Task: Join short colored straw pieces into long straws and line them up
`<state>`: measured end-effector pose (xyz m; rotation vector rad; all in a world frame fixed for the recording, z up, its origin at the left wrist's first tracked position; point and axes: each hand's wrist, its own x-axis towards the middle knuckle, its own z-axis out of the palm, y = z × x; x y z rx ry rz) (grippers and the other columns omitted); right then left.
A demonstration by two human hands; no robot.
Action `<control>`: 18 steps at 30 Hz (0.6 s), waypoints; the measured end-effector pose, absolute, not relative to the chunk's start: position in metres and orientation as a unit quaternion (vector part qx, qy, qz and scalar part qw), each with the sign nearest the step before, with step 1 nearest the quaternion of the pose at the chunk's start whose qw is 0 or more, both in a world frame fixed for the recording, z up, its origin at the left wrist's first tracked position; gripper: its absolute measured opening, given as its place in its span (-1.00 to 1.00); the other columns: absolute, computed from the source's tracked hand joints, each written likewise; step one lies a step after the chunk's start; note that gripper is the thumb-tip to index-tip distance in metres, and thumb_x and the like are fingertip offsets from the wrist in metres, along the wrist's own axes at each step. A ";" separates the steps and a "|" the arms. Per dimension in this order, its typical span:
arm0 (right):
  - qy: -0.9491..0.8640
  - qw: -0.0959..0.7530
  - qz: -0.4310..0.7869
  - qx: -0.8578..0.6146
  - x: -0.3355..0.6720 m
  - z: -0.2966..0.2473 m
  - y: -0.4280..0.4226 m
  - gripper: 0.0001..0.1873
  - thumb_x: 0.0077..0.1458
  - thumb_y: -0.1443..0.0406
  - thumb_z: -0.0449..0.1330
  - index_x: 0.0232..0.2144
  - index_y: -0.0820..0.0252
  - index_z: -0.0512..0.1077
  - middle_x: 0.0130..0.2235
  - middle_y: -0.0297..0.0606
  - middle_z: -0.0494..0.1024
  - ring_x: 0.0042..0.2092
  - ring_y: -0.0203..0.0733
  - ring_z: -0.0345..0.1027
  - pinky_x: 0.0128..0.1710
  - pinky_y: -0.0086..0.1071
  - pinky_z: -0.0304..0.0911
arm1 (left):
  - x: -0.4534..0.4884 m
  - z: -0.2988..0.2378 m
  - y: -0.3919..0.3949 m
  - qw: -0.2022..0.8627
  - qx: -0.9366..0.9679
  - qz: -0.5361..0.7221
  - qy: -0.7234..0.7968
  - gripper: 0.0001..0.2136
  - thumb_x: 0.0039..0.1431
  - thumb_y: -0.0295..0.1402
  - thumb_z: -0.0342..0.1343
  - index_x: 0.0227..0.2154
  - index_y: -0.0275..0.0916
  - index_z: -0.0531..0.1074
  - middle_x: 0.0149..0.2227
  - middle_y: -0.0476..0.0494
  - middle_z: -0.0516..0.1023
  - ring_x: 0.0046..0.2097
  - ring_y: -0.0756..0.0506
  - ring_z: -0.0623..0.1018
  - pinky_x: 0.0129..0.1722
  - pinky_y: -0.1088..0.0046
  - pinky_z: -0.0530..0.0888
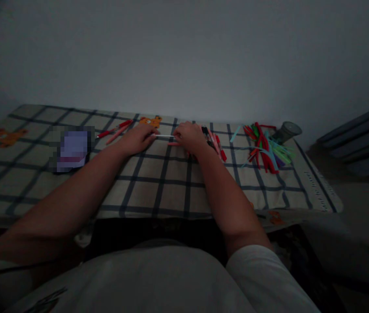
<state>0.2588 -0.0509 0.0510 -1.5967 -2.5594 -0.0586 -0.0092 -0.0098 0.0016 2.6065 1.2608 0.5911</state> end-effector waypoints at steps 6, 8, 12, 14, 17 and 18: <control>-0.845 0.064 -0.005 -0.531 0.255 0.052 -0.053 -0.62 0.54 0.33 0.16 0.11 0.25 0.78 0.17 0.07 0.77 0.17 0.12 0.47 0.18 -0.12 0.23 | -0.010 0.001 -0.010 0.097 0.893 0.208 0.387 -0.59 0.52 -0.15 0.01 0.12 -0.24 0.66 0.12 -0.42 0.74 0.23 -0.42 0.64 0.35 -0.10 0.55; -0.845 0.062 -0.006 -0.532 0.255 0.051 -0.052 -0.61 0.55 0.32 0.16 0.12 0.24 0.79 0.17 0.06 0.77 0.17 0.12 0.47 0.18 -0.12 0.23 | -0.010 0.002 -0.010 0.097 0.893 0.209 0.386 -0.58 0.54 -0.14 -0.01 0.13 -0.23 0.67 0.14 -0.41 0.74 0.25 -0.42 0.64 0.36 -0.09 0.55; -0.849 0.057 -0.020 -0.525 0.258 0.051 -0.051 -0.56 0.56 0.34 0.13 0.16 0.21 0.81 0.16 0.04 0.78 0.15 0.10 0.50 0.19 -0.10 0.25 | -0.010 0.002 -0.010 0.097 0.886 0.213 0.401 -0.59 0.54 -0.17 -0.01 0.13 -0.22 0.67 0.14 -0.43 0.74 0.24 -0.42 0.63 0.35 -0.10 0.55; -0.848 0.049 -0.023 -0.527 0.260 0.052 -0.051 -0.55 0.56 0.36 0.13 0.18 0.20 0.81 0.17 0.04 0.78 0.16 0.10 0.51 0.18 -0.10 0.26 | -0.010 0.001 -0.010 0.097 0.885 0.212 0.403 -0.60 0.54 -0.17 0.00 0.13 -0.21 0.67 0.14 -0.41 0.74 0.24 -0.42 0.63 0.35 -0.10 0.55; -0.845 0.042 -0.021 -0.532 0.258 0.054 -0.053 -0.55 0.57 0.36 0.13 0.17 0.22 0.81 0.18 0.05 0.78 0.17 0.11 0.51 0.17 -0.11 0.28 | -0.010 0.002 -0.010 0.097 0.883 0.215 0.405 -0.61 0.54 -0.16 0.02 0.12 -0.20 0.67 0.14 -0.40 0.74 0.23 -0.41 0.63 0.33 -0.08 0.55; -0.846 0.042 -0.019 -0.532 0.258 0.054 -0.053 -0.56 0.57 0.35 0.13 0.17 0.22 0.80 0.18 0.05 0.78 0.17 0.11 0.51 0.16 -0.11 0.28 | -0.010 0.002 -0.010 0.099 0.883 0.216 0.405 -0.61 0.54 -0.15 0.03 0.12 -0.20 0.68 0.14 -0.39 0.74 0.23 -0.40 0.63 0.33 -0.06 0.55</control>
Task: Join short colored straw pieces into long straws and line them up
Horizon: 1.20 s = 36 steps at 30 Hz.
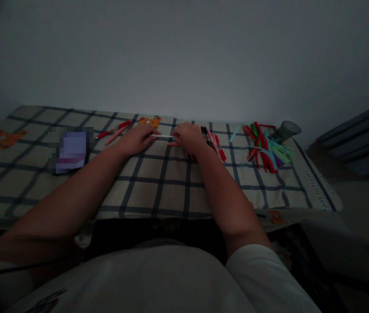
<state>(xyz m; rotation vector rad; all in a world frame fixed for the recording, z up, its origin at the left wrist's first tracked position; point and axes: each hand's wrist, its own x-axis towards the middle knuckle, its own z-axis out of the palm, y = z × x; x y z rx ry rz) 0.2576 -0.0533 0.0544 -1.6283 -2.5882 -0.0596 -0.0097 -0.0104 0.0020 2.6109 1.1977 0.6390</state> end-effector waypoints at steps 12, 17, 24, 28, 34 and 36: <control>-0.869 0.086 -0.026 -0.486 0.255 0.037 -0.045 -0.59 0.61 0.36 0.12 0.16 0.23 0.77 0.18 0.06 0.77 0.23 0.11 0.48 0.20 -0.17 0.20 | -0.008 0.001 -0.011 0.096 0.896 0.210 0.380 -0.57 0.55 -0.15 0.03 0.19 -0.19 0.71 0.18 -0.36 0.77 0.27 -0.37 0.65 0.36 0.00 0.54; -0.860 0.109 -0.011 -0.498 0.259 0.043 -0.046 -0.55 0.56 0.38 0.16 0.30 0.24 0.73 0.24 0.07 0.77 0.24 0.13 0.47 0.25 -0.13 0.20 | -0.010 0.001 -0.010 0.089 0.881 0.226 0.405 -0.58 0.54 -0.17 0.04 0.18 -0.20 0.70 0.19 -0.39 0.76 0.28 -0.41 0.65 0.36 -0.05 0.55; -0.855 0.102 0.001 -0.509 0.258 0.048 -0.047 -0.61 0.58 0.36 0.19 0.21 0.21 0.79 0.16 0.02 0.80 0.19 0.10 0.48 0.24 -0.16 0.23 | -0.009 0.005 -0.013 0.096 0.878 0.232 0.407 -0.61 0.52 -0.24 0.05 0.17 -0.22 0.70 0.17 -0.38 0.75 0.26 -0.40 0.64 0.38 -0.04 0.54; -0.858 0.103 0.002 -0.504 0.259 0.047 -0.045 -0.57 0.59 0.35 0.16 0.21 0.18 0.80 0.16 0.00 0.80 0.18 0.08 0.48 0.24 -0.14 0.24 | -0.009 0.005 -0.013 0.094 0.879 0.231 0.406 -0.61 0.53 -0.22 0.05 0.16 -0.21 0.70 0.15 -0.37 0.74 0.25 -0.39 0.64 0.36 -0.02 0.55; -0.861 0.110 0.003 -0.496 0.260 0.046 -0.044 -0.57 0.58 0.37 0.17 0.22 0.21 0.80 0.17 -0.01 0.81 0.21 0.07 0.51 0.28 -0.12 0.26 | -0.010 0.003 -0.011 0.088 0.883 0.233 0.399 -0.61 0.54 -0.22 0.04 0.16 -0.23 0.69 0.14 -0.39 0.74 0.24 -0.40 0.64 0.34 -0.03 0.55; -0.863 0.121 -0.002 -0.490 0.262 0.044 -0.042 -0.59 0.57 0.37 0.18 0.19 0.21 0.81 0.15 0.00 0.81 0.19 0.07 0.51 0.26 -0.12 0.28 | -0.010 0.002 -0.010 0.086 0.882 0.237 0.398 -0.62 0.54 -0.22 0.05 0.15 -0.23 0.70 0.13 -0.38 0.75 0.23 -0.40 0.65 0.33 -0.04 0.56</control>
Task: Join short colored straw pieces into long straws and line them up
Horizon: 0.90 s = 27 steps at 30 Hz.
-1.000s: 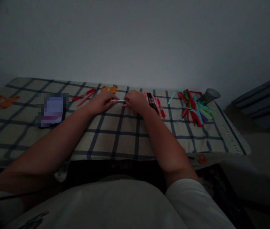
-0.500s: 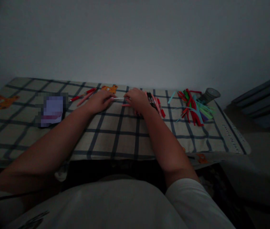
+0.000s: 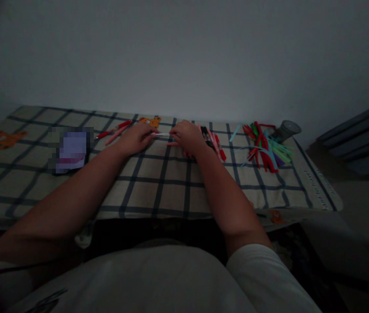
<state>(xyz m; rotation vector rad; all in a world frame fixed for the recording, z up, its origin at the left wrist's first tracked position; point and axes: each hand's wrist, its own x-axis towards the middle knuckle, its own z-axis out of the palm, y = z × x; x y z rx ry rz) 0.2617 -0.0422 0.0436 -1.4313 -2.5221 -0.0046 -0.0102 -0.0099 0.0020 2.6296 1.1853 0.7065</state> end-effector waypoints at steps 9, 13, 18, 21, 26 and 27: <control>-0.871 0.162 -0.009 -0.464 0.266 0.033 -0.035 -0.68 0.52 0.39 0.27 0.07 0.16 0.84 0.08 0.00 0.83 0.13 0.11 0.52 0.19 -0.09 0.31 | -0.011 -0.003 -0.007 0.072 0.887 0.243 0.386 -0.59 0.55 -0.19 0.04 0.16 -0.24 0.71 0.11 -0.39 0.76 0.22 -0.40 0.66 0.32 -0.04 0.58; -0.870 0.150 -0.013 -0.469 0.265 0.035 -0.036 -0.67 0.53 0.40 0.27 0.08 0.19 0.84 0.08 -0.01 0.83 0.14 0.09 0.54 0.22 -0.11 0.31 | -0.010 -0.001 -0.008 0.075 0.884 0.242 0.392 -0.59 0.54 -0.20 0.03 0.17 -0.24 0.71 0.12 -0.39 0.76 0.23 -0.39 0.66 0.33 -0.04 0.58; -0.869 0.141 -0.013 -0.473 0.263 0.038 -0.039 -0.67 0.54 0.39 0.26 0.09 0.20 0.84 0.08 -0.02 0.83 0.13 0.07 0.53 0.21 -0.12 0.30 | -0.010 0.002 -0.010 0.082 0.886 0.237 0.391 -0.60 0.55 -0.19 0.04 0.16 -0.23 0.70 0.12 -0.38 0.76 0.22 -0.40 0.66 0.33 -0.05 0.58; -0.869 0.140 -0.008 -0.475 0.262 0.040 -0.042 -0.68 0.54 0.39 0.27 0.09 0.19 0.84 0.09 -0.02 0.82 0.14 0.08 0.52 0.21 -0.12 0.29 | -0.010 0.001 -0.010 0.081 0.887 0.243 0.385 -0.60 0.54 -0.19 0.04 0.14 -0.24 0.70 0.11 -0.39 0.75 0.22 -0.40 0.66 0.32 -0.05 0.58; -0.874 0.142 0.001 -0.465 0.262 0.038 -0.040 -0.67 0.55 0.37 0.24 0.07 0.15 0.84 0.08 -0.04 0.81 0.13 0.07 0.49 0.21 -0.11 0.26 | -0.010 -0.001 -0.009 0.083 0.890 0.241 0.378 -0.59 0.53 -0.17 0.04 0.15 -0.20 0.70 0.11 -0.37 0.76 0.21 -0.40 0.65 0.30 -0.07 0.58; -0.876 0.144 0.003 -0.461 0.262 0.036 -0.039 -0.67 0.55 0.37 0.24 0.07 0.15 0.84 0.09 -0.04 0.81 0.13 0.07 0.49 0.22 -0.11 0.26 | -0.010 -0.001 -0.009 0.084 0.890 0.241 0.378 -0.60 0.53 -0.17 0.04 0.15 -0.19 0.71 0.11 -0.37 0.76 0.21 -0.40 0.65 0.30 -0.07 0.58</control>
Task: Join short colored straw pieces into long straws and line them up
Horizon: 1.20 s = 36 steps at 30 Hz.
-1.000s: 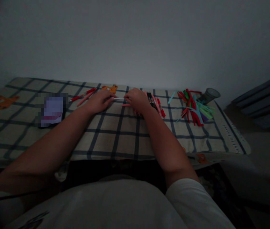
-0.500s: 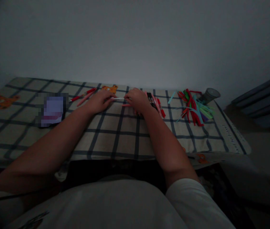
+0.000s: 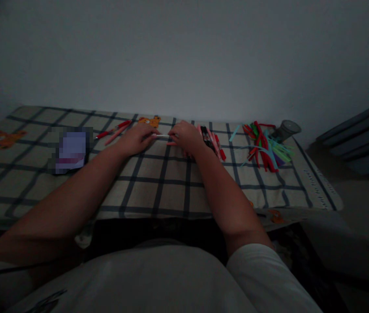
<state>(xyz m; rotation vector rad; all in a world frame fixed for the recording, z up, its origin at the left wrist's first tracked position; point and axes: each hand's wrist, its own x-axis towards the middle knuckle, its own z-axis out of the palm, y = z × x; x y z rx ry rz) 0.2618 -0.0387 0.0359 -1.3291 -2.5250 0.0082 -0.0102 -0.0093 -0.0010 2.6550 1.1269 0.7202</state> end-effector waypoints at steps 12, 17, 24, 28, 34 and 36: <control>-0.876 0.190 0.033 -0.442 0.258 0.021 -0.034 -0.63 0.55 0.37 0.22 0.20 0.19 0.78 0.16 0.01 0.81 0.19 0.11 0.54 0.25 -0.09 0.32 | -0.009 -0.004 -0.009 0.081 0.900 0.234 0.359 -0.57 0.55 -0.13 0.02 0.16 -0.21 0.71 0.11 -0.38 0.76 0.21 -0.38 0.66 0.29 -0.05 0.58; -0.876 0.192 0.033 -0.441 0.261 0.019 -0.032 -0.62 0.52 0.35 0.28 0.25 0.19 0.74 0.14 -0.01 0.81 0.18 0.12 0.52 0.24 -0.10 0.30 | -0.010 -0.004 -0.009 0.080 0.898 0.230 0.366 -0.55 0.53 -0.12 0.02 0.16 -0.21 0.71 0.12 -0.40 0.77 0.22 -0.41 0.66 0.28 -0.10 0.59; -0.859 0.172 0.003 -0.482 0.271 0.030 -0.035 -0.66 0.53 0.24 0.34 0.20 0.20 0.78 0.13 0.05 0.82 0.16 0.15 0.55 0.20 -0.09 0.31 | -0.012 0.001 -0.010 0.085 0.884 0.231 0.398 -0.59 0.52 -0.19 0.03 0.16 -0.23 0.69 0.15 -0.40 0.75 0.26 -0.41 0.65 0.36 -0.07 0.57; -0.860 0.092 -0.001 -0.502 0.269 0.037 -0.041 -0.68 0.57 0.16 0.32 0.09 0.13 0.84 0.06 -0.01 0.84 0.07 0.10 0.56 0.08 -0.12 0.30 | -0.014 0.004 -0.010 0.092 0.875 0.232 0.416 -0.63 0.51 -0.22 0.07 0.14 -0.21 0.69 0.13 -0.37 0.75 0.24 -0.39 0.65 0.39 -0.06 0.56; -0.878 0.030 -0.004 -0.477 0.266 0.038 -0.044 -0.58 0.64 0.02 0.27 0.03 0.11 0.87 0.02 -0.04 0.84 0.01 0.02 0.55 0.01 -0.16 0.27 | -0.014 0.007 -0.011 0.093 0.866 0.229 0.435 -0.61 0.52 -0.20 0.07 0.16 -0.24 0.68 0.19 -0.42 0.74 0.28 -0.42 0.64 0.39 -0.09 0.56; -0.877 0.024 -0.004 -0.479 0.265 0.039 -0.044 -0.56 0.66 0.02 0.26 0.05 0.13 0.87 0.03 -0.02 0.84 0.01 0.02 0.55 -0.01 -0.16 0.25 | -0.014 0.007 -0.011 0.094 0.864 0.230 0.437 -0.61 0.53 -0.20 0.06 0.16 -0.24 0.68 0.20 -0.43 0.74 0.29 -0.43 0.64 0.40 -0.10 0.56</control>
